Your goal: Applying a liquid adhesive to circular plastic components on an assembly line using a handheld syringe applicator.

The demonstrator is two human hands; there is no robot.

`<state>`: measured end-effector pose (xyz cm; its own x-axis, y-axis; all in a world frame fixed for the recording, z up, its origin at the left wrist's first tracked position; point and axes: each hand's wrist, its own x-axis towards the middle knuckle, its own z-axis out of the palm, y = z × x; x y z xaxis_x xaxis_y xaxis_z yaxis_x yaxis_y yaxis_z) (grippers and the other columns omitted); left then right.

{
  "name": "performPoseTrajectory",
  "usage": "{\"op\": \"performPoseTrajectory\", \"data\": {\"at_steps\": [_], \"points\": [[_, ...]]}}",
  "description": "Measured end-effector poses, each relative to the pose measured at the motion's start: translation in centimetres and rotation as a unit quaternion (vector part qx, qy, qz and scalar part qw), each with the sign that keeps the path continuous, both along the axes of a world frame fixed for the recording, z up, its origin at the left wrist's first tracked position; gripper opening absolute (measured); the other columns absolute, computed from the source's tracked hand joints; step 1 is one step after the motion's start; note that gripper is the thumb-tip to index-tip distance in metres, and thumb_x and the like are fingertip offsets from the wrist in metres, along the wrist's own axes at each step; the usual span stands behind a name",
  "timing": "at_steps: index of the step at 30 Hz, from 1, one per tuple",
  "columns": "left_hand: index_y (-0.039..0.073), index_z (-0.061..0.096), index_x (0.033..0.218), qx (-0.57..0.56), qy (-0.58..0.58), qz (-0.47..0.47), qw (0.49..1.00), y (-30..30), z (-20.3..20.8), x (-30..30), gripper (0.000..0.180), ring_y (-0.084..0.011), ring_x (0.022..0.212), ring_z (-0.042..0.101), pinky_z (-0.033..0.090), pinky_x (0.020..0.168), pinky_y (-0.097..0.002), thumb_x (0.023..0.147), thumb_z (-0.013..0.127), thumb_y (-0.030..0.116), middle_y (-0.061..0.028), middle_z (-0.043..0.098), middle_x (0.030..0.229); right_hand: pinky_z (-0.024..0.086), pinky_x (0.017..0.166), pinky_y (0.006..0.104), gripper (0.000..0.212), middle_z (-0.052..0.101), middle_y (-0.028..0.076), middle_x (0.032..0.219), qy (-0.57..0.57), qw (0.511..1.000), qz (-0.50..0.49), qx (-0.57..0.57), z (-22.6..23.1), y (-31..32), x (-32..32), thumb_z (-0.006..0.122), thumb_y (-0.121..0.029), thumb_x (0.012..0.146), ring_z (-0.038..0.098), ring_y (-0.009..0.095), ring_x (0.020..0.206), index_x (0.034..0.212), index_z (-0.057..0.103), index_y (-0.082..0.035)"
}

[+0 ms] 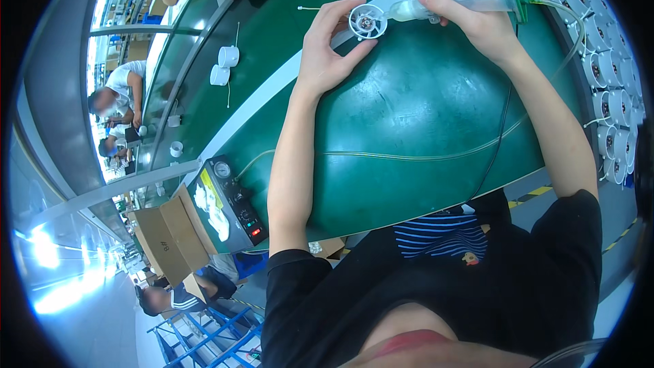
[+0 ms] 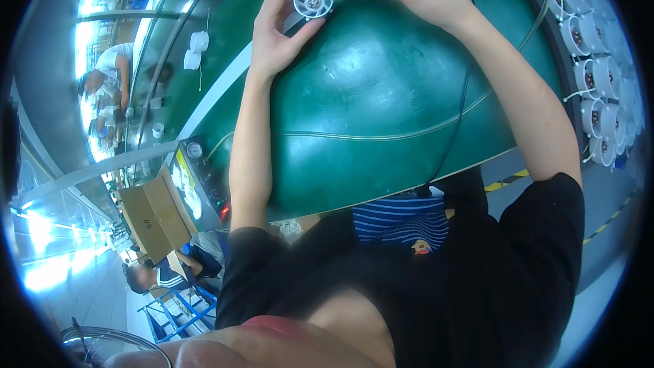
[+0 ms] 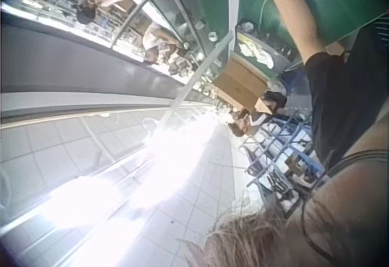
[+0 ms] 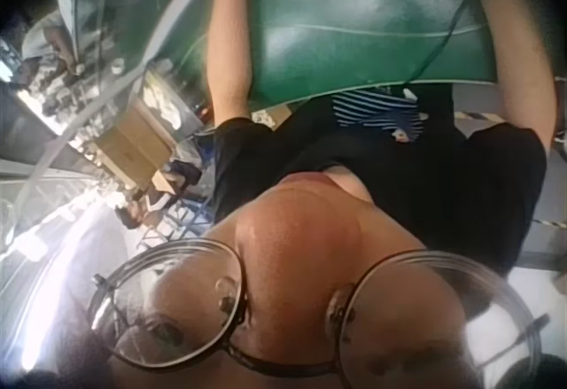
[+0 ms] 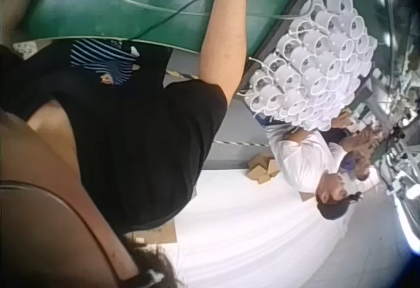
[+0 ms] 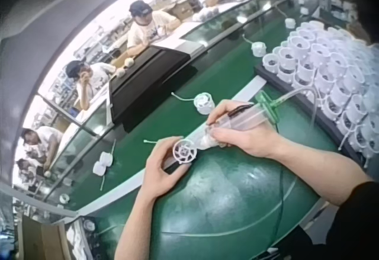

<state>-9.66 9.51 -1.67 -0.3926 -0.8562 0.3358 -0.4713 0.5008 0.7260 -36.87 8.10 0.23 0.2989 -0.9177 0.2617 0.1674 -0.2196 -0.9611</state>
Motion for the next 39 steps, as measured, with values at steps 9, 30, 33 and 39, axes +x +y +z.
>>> {"op": "performPoseTrajectory", "data": {"at_steps": [9,30,33,39], "points": [[0.004,0.059,0.140,-0.006,-0.007,0.000,1.000,0.0,0.0,0.0,0.060,-0.0218,0.125,0.064,0.049,0.113,-0.0367,0.084,0.081,0.000,-0.0069,0.060,0.135,0.053,0.071,0.0254,0.019,0.068,0.003,0.093,0.019,1.000,-0.007,-0.012,-0.9,-0.3,0.5,0.075,-0.010,0.095,0.064,0.009,0.079,0.111,0.067,-0.003],[0.009,0.048,0.149,-0.307,-0.271,0.253,0.876,-1.4,-0.6,1.3,0.072,-0.0403,0.154,0.031,0.025,0.121,-0.0581,0.083,0.075,0.015,-0.0166,0.035,0.167,0.050,0.065,0.0222,0.020,0.068,0.002,0.090,-0.013,0.999,-0.035,0.021,0.4,-0.1,-0.4,0.072,-0.016,0.098,0.065,0.008,0.076,0.112,0.065,-0.004],[0.012,0.047,0.151,-0.214,-0.153,0.045,0.964,-1.6,-0.4,0.4,0.069,-0.0396,0.141,0.051,0.043,0.112,-0.0440,0.087,0.072,0.013,-0.0177,0.032,0.168,0.050,0.064,0.0219,0.020,0.068,0.002,0.090,-0.014,0.999,-0.031,0.026,0.4,0.0,-0.1,0.073,-0.017,0.097,0.065,0.008,0.075,0.111,0.066,-0.005],[0.014,0.044,0.154,-0.213,-0.180,0.072,0.958,-1.6,0.0,0.4,0.072,-0.0397,0.128,0.058,0.050,0.104,-0.0442,0.088,0.075,0.014,-0.0192,0.039,0.159,0.049,0.063,0.0216,0.019,0.068,0.001,0.089,0.007,0.999,-0.031,0.027,0.6,0.5,0.1,0.073,-0.018,0.097,0.065,0.008,0.074,0.110,0.067,-0.005]]}}
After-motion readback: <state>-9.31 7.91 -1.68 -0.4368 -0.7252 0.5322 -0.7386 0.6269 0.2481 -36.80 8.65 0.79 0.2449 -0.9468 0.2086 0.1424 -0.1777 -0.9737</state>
